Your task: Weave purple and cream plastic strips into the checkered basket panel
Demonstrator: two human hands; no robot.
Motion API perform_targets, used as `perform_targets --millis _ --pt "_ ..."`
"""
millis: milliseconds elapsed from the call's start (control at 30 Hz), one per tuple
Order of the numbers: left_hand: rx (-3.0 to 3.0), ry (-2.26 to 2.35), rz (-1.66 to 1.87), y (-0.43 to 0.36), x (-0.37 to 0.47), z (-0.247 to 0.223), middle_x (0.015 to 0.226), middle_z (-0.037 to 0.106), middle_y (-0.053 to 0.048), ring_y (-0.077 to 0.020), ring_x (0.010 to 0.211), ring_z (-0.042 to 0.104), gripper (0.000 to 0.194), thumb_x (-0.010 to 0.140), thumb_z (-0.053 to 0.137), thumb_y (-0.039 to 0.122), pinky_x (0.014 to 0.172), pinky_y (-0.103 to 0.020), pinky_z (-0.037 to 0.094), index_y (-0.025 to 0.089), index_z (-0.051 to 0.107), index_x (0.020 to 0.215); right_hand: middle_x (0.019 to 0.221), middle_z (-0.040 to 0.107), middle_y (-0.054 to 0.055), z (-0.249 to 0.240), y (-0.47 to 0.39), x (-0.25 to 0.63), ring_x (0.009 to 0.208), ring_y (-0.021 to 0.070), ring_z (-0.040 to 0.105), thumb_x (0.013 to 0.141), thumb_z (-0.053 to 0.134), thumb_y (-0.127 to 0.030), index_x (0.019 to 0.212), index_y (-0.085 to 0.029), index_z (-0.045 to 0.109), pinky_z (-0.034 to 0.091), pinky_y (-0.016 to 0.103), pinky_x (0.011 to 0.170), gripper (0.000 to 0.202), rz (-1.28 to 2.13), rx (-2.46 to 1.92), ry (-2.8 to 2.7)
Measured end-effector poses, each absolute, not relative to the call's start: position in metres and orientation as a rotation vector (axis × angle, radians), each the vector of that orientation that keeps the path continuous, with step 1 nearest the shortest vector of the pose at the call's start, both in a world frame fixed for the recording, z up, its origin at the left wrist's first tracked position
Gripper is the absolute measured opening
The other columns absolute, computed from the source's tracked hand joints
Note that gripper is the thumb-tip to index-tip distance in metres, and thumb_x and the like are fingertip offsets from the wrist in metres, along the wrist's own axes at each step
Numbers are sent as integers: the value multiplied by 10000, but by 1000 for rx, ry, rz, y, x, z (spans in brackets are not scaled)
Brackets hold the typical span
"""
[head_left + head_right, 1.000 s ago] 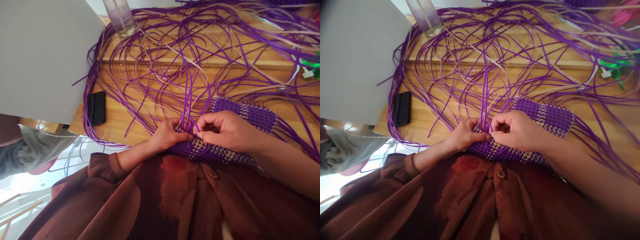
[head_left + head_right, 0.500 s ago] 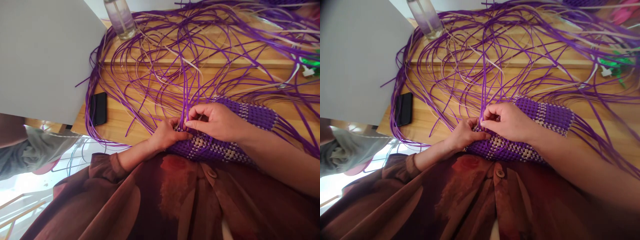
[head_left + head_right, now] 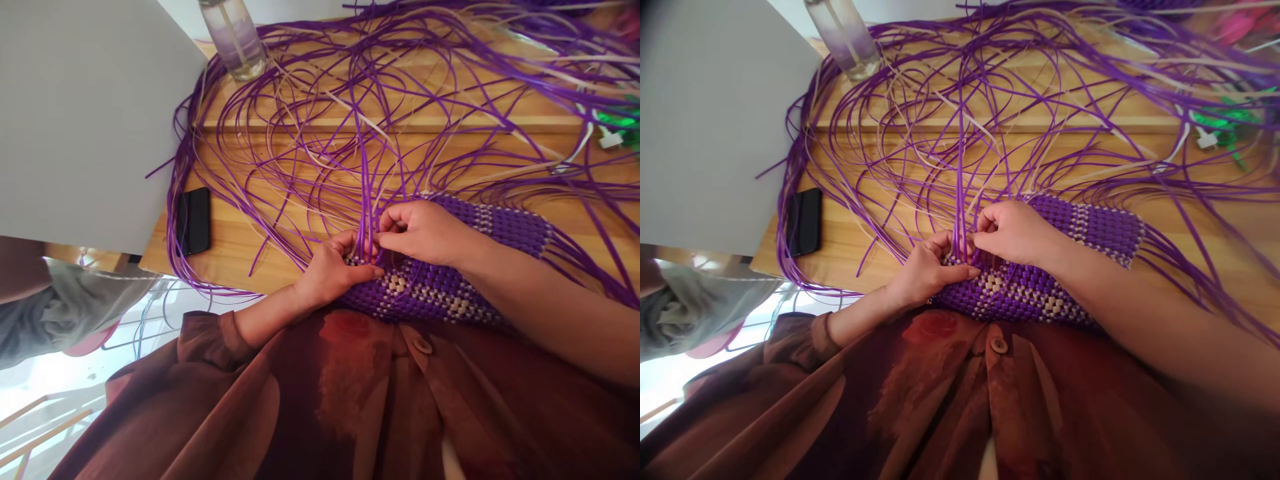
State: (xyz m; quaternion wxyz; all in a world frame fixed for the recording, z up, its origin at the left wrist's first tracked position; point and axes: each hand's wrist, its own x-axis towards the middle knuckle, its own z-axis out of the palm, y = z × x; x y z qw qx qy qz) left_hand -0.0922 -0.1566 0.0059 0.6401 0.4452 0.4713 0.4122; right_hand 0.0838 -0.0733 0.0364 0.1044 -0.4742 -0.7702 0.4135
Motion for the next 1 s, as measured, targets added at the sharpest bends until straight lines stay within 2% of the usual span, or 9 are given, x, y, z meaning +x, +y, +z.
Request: perform_targets --millis 200,267,300,433,533,633,733,833,1000 --pt "969 1070 878 -158 -93 7 914 708 -15 -119 786 619 415 663 848 239 810 -260 483 151 701 1040 684 709 11 37 -68 83 588 144 611 764 592 -272 702 -200 665 431 259 534 119 1333 -1431 -2246" --pt "976 1080 858 -157 -94 6 934 718 -24 -132 803 632 442 666 847 253 816 -267 491 151 703 1071 676 700 4 38 -70 82 557 134 593 730 619 -230 745 -195 640 413 251 512 44 1252 -1466 -2242" --pt "981 1085 852 -157 -94 5 957 723 -31 -141 823 640 456 665 848 256 826 -272 494 151 703 1085 662 689 -6 39 -71 81 534 126 577 704 633 -201 785 -193 627 401 246 498 82 1208 -1484 -2238" --pt "979 1084 851 -156 -94 5 998 732 -45 -158 874 656 451 658 849 246 851 -279 501 147 707 1074 659 694 -23 38 -74 82 511 139 588 699 650 -152 1149 -173 557 429 254 497 460 1289 -1520 -2062" --pt "969 1059 843 -156 -95 6 941 723 -30 -140 833 646 371 664 847 243 833 -267 501 143 710 994 683 718 -14 36 -78 86 546 178 640 737 681 -204 1430 -156 390 476 293 536 753 1271 -1512 -2009" --pt "941 1049 819 -157 -95 7 915 708 -18 -121 798 630 331 686 836 244 824 -261 499 144 701 970 723 733 -13 38 -86 90 624 200 684 753 704 -242 1545 -168 251 515 331 627 916 1072 -1466 -2074" --pt "909 1043 789 -157 -96 8 911 705 -17 -124 792 633 311 688 831 241 813 -267 501 148 696 953 780 744 -10 44 -97 91 680 205 702 787 698 -285 1486 -235 352 532 346 688 782 939 -1421 -2058" --pt "857 1060 759 -156 -96 8 862 703 -5 -120 729 627 313 666 841 249 747 -261 497 155 696 927 792 744 -4 52 -107 92 629 195 683 799 701 -336 1275 -253 493 514 329 635 526 881 -1449 -1988" --pt "716 1060 767 -157 -93 8 763 689 16 -95 620 597 325 636 861 278 664 -243 469 157 695 889 668 699 -25 55 -112 107 500 175 589 797 706 -370 1116 -244 504 436 324 561 398 768 -1612 -1971"
